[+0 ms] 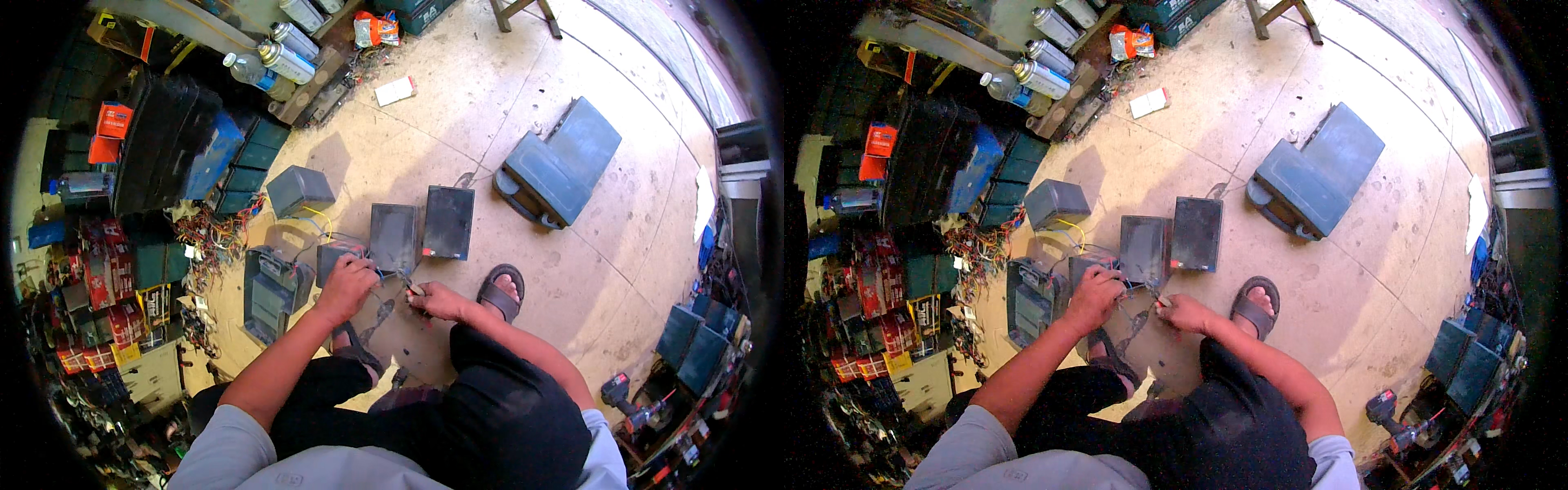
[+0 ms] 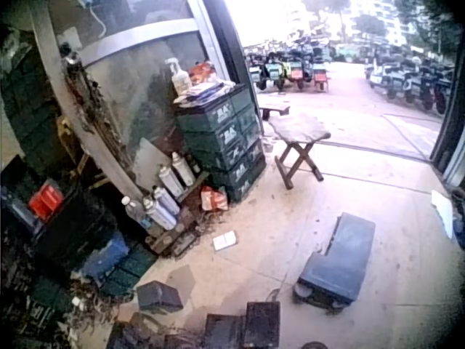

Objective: The person brings a license plate inside a workshop, puts it down, then uses a utility knife to cut through tape on a plastic battery enclosure, removes the plastic cover, and begins disconnecting wires from the batteries inside with pliers.

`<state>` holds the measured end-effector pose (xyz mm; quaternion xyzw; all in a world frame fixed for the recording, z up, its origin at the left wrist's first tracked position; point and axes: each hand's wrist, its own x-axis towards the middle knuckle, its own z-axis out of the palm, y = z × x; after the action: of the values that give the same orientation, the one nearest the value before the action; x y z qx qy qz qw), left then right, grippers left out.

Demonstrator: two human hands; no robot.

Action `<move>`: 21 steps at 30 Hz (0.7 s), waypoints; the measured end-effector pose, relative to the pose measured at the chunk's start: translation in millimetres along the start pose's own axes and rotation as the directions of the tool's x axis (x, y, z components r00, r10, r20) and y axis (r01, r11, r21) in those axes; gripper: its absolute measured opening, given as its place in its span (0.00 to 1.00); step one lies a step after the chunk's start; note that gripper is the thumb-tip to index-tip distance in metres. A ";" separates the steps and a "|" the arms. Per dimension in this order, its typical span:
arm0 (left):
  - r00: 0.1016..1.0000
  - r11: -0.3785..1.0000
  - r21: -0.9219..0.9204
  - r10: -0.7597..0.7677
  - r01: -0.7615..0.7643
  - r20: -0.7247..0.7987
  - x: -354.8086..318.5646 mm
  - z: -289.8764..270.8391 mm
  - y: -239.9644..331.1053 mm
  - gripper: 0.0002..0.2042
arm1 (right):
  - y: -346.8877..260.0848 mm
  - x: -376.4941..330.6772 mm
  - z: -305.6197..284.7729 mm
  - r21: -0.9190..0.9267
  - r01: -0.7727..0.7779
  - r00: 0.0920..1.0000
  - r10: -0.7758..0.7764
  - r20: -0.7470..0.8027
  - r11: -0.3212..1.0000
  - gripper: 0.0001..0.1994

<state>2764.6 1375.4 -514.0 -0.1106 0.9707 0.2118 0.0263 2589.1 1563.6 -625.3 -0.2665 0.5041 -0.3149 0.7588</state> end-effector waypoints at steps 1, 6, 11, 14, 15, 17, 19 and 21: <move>1.000 1.000 -0.012 -0.008 0.007 -0.010 -0.8 1.7 -0.6 0.11 | 0.3 -0.3 -0.1 -0.011 0.001 1.000 -0.001 -0.008 1.000 0.14; 0.999 0.999 -0.024 -0.038 0.038 -0.006 -3.3 4.6 -4.4 0.11 | -11.1 -10.5 0.0 0.035 -0.016 0.999 0.017 -0.028 0.999 0.19; 0.997 0.995 -0.059 -0.076 0.075 -0.029 -2.5 4.0 -2.4 0.11 | -4.1 -4.2 5.6 0.059 -0.002 0.997 0.007 -0.083 0.998 0.23; 0.995 0.994 -0.083 -0.073 0.067 -0.066 -3.1 6.2 -4.1 0.12 | 9.9 3.9 9.5 -0.060 0.051 0.985 -0.060 -0.163 0.997 0.24; 0.994 0.994 -0.096 -0.068 0.060 -0.087 -3.2 7.1 -4.6 0.13 | 8.1 3.6 10.1 -0.130 0.062 0.977 -0.087 -0.197 0.990 0.24; 0.998 0.996 -0.086 -0.042 0.038 -0.047 -4.7 5.8 -7.9 0.13 | 4.7 2.4 12.7 -0.288 0.082 0.949 -0.162 -0.269 0.954 0.24; 1.000 0.996 -0.091 -0.025 0.023 -0.018 -2.6 0.8 -8.6 0.13 | 8.3 1.7 13.0 -0.469 0.100 0.905 -0.276 -0.324 0.878 0.23; 1.000 0.994 -0.107 -0.017 0.017 0.002 -2.6 -3.8 -9.2 0.12 | 15.6 -5.7 15.5 -0.658 0.108 0.839 -0.424 -0.342 0.746 0.22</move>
<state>2769.3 1366.2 -514.0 -0.1199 0.9569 0.2635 0.0226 2605.1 1579.4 -627.8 -0.4848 0.7018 -0.2969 0.4293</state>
